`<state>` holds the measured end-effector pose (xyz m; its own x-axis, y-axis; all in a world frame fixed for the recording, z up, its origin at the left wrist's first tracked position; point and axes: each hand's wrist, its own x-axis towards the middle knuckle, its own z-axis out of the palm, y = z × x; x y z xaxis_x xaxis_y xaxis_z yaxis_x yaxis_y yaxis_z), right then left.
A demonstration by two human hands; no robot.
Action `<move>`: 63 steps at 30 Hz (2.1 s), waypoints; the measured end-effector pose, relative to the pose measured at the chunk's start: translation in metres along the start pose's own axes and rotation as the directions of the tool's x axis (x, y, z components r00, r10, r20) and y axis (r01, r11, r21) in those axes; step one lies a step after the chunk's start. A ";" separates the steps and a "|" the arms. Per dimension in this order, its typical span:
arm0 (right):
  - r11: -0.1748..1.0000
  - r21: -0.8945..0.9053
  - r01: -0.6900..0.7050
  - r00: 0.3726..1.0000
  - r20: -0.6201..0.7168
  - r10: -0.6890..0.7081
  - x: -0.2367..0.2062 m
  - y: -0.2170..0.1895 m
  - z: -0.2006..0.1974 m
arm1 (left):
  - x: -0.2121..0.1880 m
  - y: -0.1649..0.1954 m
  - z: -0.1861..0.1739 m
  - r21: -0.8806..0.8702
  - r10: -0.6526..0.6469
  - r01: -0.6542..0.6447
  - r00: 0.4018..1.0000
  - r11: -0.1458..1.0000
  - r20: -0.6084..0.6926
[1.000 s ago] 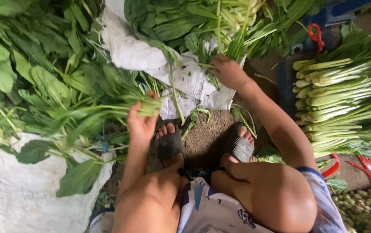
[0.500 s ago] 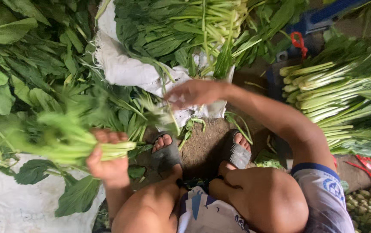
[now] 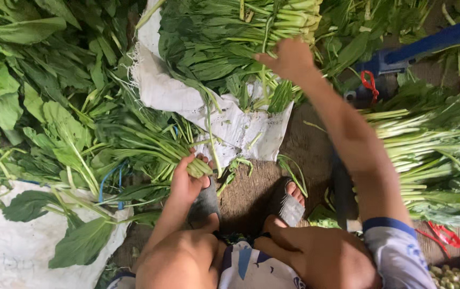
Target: The person sits on the floor and gathers loose leafy green vegetables into bunches, aligning the stems by hand. They secure each bunch with a red rubber band and place the finished bunches into stacked crates beside them.
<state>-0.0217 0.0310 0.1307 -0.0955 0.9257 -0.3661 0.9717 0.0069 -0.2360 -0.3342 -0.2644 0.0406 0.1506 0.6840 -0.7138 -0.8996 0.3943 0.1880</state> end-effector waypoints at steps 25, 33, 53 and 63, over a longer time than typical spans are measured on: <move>0.974 -0.213 0.073 0.997 0.024 -0.069 -0.005 0.020 -0.018 | 0.001 -0.001 0.034 0.028 0.044 -0.041 0.991 0.999 -0.126; 0.990 0.097 -0.099 0.995 0.025 0.097 0.022 0.044 -0.036 | 0.005 -0.004 0.038 0.056 0.044 -0.039 0.995 0.998 -0.093; 0.942 0.294 -0.162 0.923 0.384 0.038 -0.010 -0.019 -0.044 | 0.002 -0.004 0.034 0.094 0.020 -0.005 0.988 0.996 -0.153; 0.300 0.883 -0.361 0.872 0.434 -0.227 -0.013 0.005 -0.002 | 0.000 -0.017 0.036 0.011 0.034 -0.035 0.992 0.999 0.121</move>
<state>-0.0153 0.0201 0.1363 -0.3979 0.6410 -0.6564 0.1357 -0.6664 -0.7331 -0.3044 -0.2490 0.0616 0.1689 0.7663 -0.6199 -0.8999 0.3765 0.2202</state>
